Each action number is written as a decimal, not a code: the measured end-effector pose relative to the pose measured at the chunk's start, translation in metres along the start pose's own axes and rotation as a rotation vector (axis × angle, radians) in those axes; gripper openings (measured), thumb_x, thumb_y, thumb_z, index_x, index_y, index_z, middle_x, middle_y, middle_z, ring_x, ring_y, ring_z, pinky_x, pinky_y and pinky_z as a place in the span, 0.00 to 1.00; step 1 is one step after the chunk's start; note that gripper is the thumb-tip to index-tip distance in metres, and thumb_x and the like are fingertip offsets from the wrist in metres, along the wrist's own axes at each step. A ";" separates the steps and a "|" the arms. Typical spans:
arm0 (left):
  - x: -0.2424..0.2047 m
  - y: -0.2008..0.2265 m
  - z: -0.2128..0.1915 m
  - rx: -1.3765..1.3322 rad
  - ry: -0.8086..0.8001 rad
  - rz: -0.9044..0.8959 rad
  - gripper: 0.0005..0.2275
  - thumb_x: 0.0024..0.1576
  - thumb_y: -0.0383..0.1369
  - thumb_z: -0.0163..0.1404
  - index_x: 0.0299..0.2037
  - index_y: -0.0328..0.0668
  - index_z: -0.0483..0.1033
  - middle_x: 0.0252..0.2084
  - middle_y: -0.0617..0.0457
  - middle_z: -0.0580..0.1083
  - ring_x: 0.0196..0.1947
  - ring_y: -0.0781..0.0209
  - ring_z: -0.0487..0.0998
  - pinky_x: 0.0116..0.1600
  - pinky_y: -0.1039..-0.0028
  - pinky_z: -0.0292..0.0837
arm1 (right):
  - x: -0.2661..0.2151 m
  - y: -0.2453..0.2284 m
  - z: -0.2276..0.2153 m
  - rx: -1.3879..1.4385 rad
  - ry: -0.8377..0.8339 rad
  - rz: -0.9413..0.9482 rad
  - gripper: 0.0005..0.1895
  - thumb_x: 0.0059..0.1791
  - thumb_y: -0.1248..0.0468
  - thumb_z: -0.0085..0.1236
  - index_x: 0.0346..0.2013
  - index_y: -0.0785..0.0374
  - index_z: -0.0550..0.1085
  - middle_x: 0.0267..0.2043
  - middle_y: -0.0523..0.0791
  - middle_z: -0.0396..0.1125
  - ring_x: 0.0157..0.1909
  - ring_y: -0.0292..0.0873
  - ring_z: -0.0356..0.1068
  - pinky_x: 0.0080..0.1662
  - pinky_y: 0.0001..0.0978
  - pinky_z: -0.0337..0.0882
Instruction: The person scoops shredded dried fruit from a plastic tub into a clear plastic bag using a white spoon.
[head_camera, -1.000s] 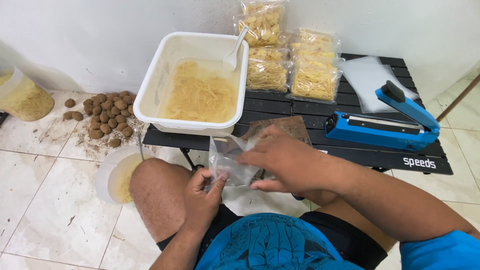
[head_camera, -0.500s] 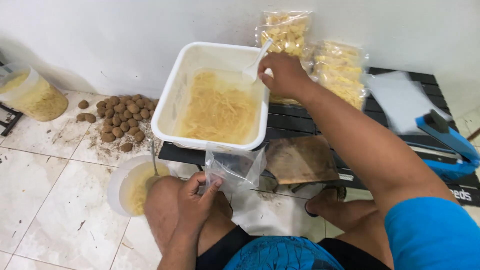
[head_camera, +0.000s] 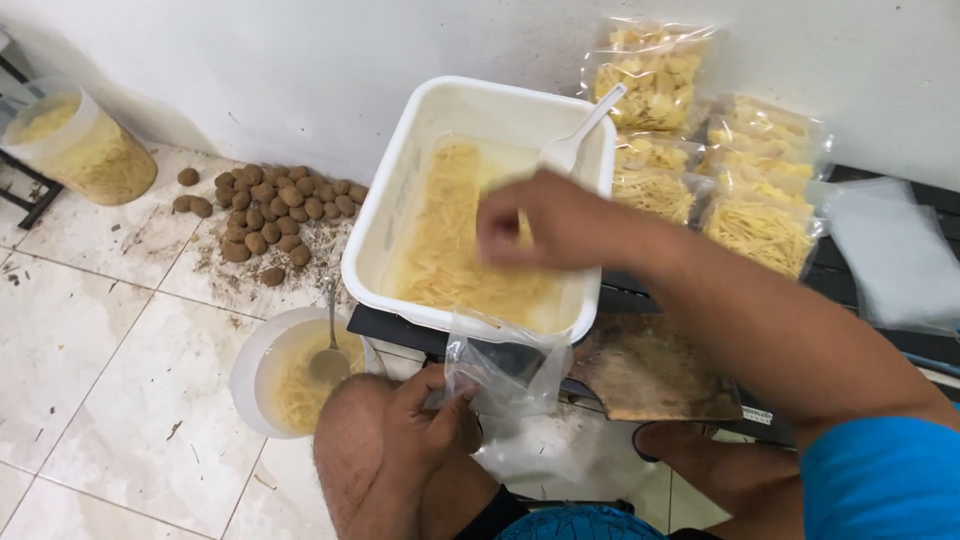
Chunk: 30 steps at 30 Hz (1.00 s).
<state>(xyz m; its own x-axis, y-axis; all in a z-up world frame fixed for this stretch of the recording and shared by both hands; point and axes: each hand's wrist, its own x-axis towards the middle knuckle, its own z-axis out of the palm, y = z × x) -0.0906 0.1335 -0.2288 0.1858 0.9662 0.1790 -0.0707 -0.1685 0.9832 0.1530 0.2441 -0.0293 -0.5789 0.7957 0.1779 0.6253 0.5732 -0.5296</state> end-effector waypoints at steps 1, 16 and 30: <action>0.001 0.002 -0.001 0.000 0.006 -0.004 0.06 0.50 0.22 0.61 0.36 0.34 0.82 0.33 0.51 0.81 0.29 0.65 0.78 0.37 0.80 0.75 | -0.006 -0.012 0.006 0.003 -0.006 -0.002 0.05 0.45 0.62 0.64 0.27 0.58 0.78 0.27 0.39 0.72 0.30 0.35 0.70 0.37 0.27 0.71; -0.005 0.021 0.006 -0.035 -0.044 0.044 0.02 0.53 0.23 0.59 0.35 0.33 0.80 0.26 0.52 0.79 0.20 0.68 0.74 0.28 0.80 0.72 | -0.031 -0.043 0.033 -0.401 -0.032 0.052 0.04 0.43 0.64 0.57 0.22 0.52 0.75 0.22 0.37 0.71 0.28 0.42 0.68 0.47 0.37 0.60; -0.006 0.016 0.000 -0.009 -0.028 0.066 0.03 0.52 0.23 0.60 0.34 0.34 0.81 0.34 0.52 0.81 0.32 0.65 0.79 0.39 0.79 0.75 | 0.010 0.084 0.019 -0.559 -0.015 0.311 0.09 0.51 0.63 0.55 0.37 0.52 0.83 0.37 0.35 0.79 0.38 0.42 0.75 0.57 0.42 0.62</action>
<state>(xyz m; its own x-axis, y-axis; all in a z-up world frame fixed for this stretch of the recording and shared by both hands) -0.0930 0.1249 -0.2145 0.2080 0.9470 0.2449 -0.0927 -0.2301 0.9687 0.1897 0.2968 -0.0873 -0.3315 0.9407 0.0717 0.9414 0.3348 -0.0408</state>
